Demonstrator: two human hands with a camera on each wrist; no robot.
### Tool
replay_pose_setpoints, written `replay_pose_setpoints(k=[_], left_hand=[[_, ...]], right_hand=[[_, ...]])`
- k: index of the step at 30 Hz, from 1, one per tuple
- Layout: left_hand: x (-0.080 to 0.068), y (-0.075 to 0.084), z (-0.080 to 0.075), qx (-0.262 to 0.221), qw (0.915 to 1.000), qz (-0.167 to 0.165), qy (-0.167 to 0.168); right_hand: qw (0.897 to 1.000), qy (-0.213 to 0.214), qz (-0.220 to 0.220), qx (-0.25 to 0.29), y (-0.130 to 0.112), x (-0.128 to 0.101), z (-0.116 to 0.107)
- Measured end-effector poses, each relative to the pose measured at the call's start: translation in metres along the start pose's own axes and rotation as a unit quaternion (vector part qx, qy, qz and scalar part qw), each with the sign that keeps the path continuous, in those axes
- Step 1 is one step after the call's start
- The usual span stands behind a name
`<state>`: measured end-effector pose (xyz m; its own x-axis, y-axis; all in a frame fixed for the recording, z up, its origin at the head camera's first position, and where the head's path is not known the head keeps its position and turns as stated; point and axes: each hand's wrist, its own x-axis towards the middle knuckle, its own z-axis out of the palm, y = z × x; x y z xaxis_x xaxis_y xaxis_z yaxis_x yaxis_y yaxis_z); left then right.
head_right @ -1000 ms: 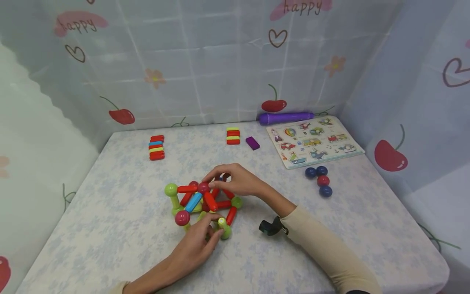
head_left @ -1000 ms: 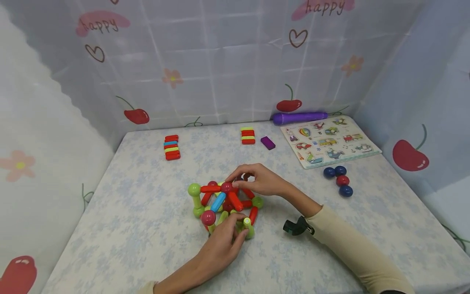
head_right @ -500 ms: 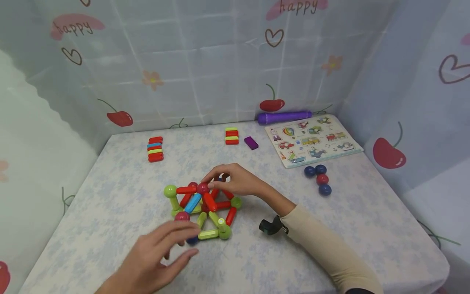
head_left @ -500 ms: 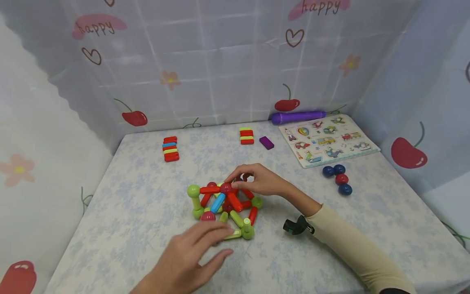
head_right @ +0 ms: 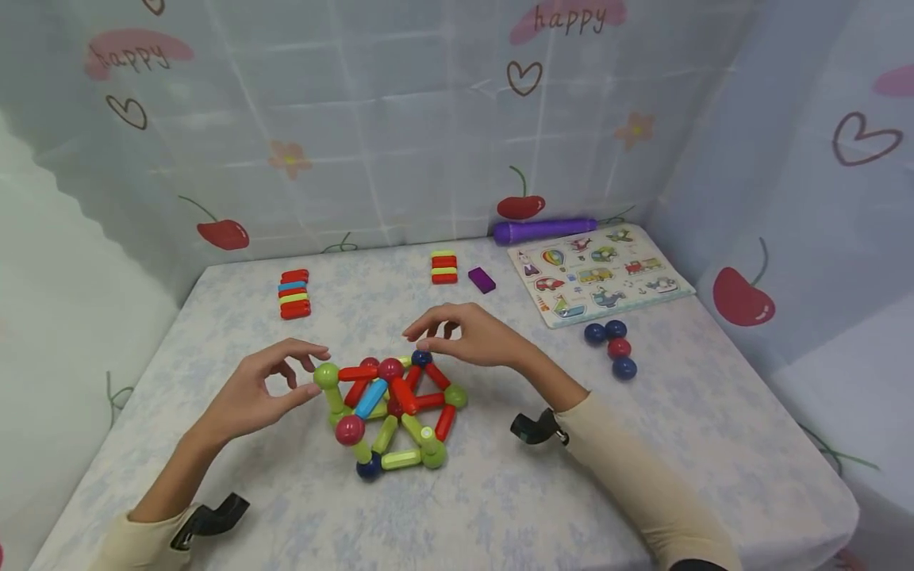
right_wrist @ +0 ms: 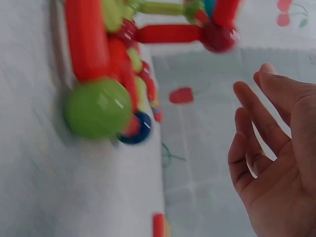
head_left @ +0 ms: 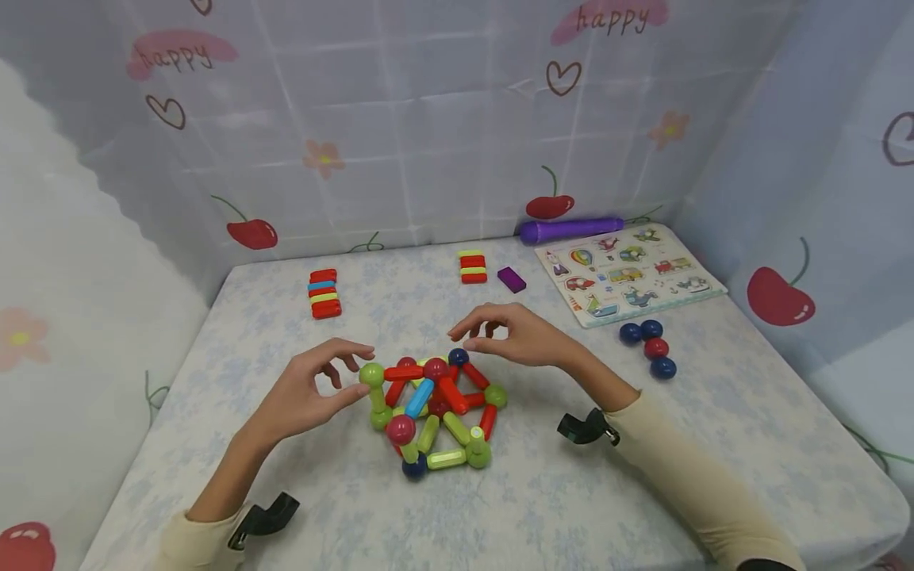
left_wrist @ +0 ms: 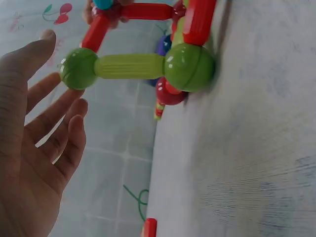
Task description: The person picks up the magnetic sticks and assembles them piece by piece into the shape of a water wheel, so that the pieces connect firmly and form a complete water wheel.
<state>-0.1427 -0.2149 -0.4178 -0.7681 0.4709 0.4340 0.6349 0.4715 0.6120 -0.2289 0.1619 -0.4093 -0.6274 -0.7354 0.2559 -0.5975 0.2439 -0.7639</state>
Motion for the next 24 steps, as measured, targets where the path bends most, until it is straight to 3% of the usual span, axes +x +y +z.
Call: replay_pose_setpoints(k=[3, 6, 13, 17, 24], left_hand=[[-0.002, -0.015, 0.007, -0.023, 0.9995, 0.006, -0.019], [-0.002, -0.021, 0.011, -0.024, 0.9995, 0.014, -0.014], [-0.003, -0.020, 0.010, -0.021, 0.9996, 0.016, 0.001], [-0.003, -0.020, 0.010, -0.020, 0.9997, 0.014, 0.005], [-0.004, -0.024, 0.013, -0.032, 0.9993, 0.019, 0.009]], right_hand=[[0.998, 0.038, 0.028, -0.041, 0.004, -0.019, -0.026], [0.990, 0.074, 0.074, -0.098, 0.012, -0.051, -0.055], [0.942, 0.118, 0.192, -0.249, 0.040, -0.133, -0.108], [0.926, 0.100, 0.230, -0.281, 0.049, -0.160, -0.117], [0.923, 0.103, 0.229, -0.291, 0.060, -0.171, -0.108]])
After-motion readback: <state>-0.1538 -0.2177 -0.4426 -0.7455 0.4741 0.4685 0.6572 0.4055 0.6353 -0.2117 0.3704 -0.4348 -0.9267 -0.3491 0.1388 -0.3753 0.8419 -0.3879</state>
